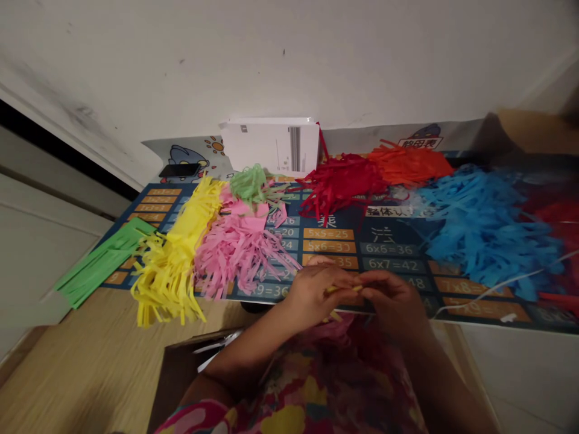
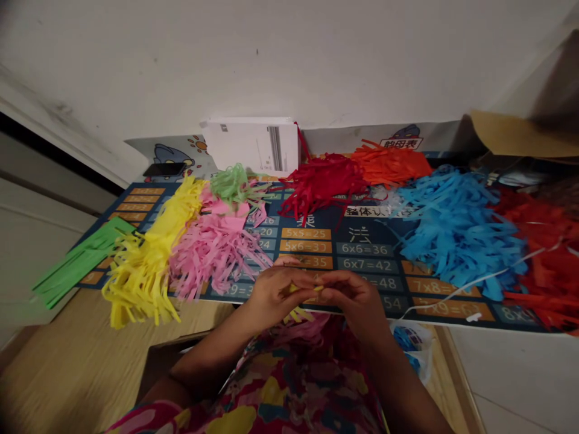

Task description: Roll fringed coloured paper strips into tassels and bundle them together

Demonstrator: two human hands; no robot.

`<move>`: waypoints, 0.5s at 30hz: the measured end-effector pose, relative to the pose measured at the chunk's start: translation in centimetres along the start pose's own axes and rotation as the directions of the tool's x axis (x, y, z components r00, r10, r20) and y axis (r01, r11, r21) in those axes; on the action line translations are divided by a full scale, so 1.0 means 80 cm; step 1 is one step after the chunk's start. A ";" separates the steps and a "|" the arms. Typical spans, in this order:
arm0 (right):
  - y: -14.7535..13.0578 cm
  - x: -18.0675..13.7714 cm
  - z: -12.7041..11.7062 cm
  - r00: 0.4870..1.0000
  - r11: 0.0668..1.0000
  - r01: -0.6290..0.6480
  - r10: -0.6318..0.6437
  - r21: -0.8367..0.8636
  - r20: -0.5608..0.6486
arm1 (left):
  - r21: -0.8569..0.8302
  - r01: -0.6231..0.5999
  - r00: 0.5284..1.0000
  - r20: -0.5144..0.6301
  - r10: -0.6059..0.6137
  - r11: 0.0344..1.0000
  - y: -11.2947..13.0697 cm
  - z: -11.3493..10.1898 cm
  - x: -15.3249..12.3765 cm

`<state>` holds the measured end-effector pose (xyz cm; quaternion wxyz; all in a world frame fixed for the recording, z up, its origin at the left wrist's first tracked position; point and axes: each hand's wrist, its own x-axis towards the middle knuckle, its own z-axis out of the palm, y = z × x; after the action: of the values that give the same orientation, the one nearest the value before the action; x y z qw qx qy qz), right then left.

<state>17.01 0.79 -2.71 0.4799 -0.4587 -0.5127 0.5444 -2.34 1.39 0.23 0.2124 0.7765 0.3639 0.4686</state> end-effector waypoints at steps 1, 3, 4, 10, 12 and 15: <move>0.001 0.001 0.000 1.000 1.000 0.012 -0.012 0.005 0.002 | 0.003 -0.009 1.000 -0.006 0.009 1.000 -0.001 0.000 0.000; 0.003 0.000 0.001 0.997 0.997 0.070 -0.070 -0.035 -0.007 | 0.011 -0.046 0.999 -0.027 0.046 0.999 -0.002 0.001 0.000; 0.004 -0.001 0.002 0.994 0.993 0.104 -0.105 -0.063 -0.022 | 0.007 -0.057 0.998 -0.035 0.057 0.998 -0.001 0.001 0.001; 0.007 -0.007 0.008 0.965 0.974 0.163 -0.191 -0.157 -0.181 | -0.039 0.145 0.988 -0.048 -0.147 0.989 0.006 0.000 0.001; 0.005 -0.007 0.010 0.968 0.975 0.134 -0.167 -0.178 -0.186 | -0.041 0.206 0.975 -0.070 -0.209 0.978 0.006 0.000 -0.001; 0.000 -0.007 0.011 0.985 0.984 0.035 -0.064 -0.177 -0.159 | -0.015 0.215 0.973 -0.078 -0.216 0.976 0.006 0.001 -0.003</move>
<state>16.22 0.11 -2.63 0.4920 -0.5290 -0.5283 0.4461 -2.17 0.92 0.40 0.2500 0.7127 0.4525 0.4742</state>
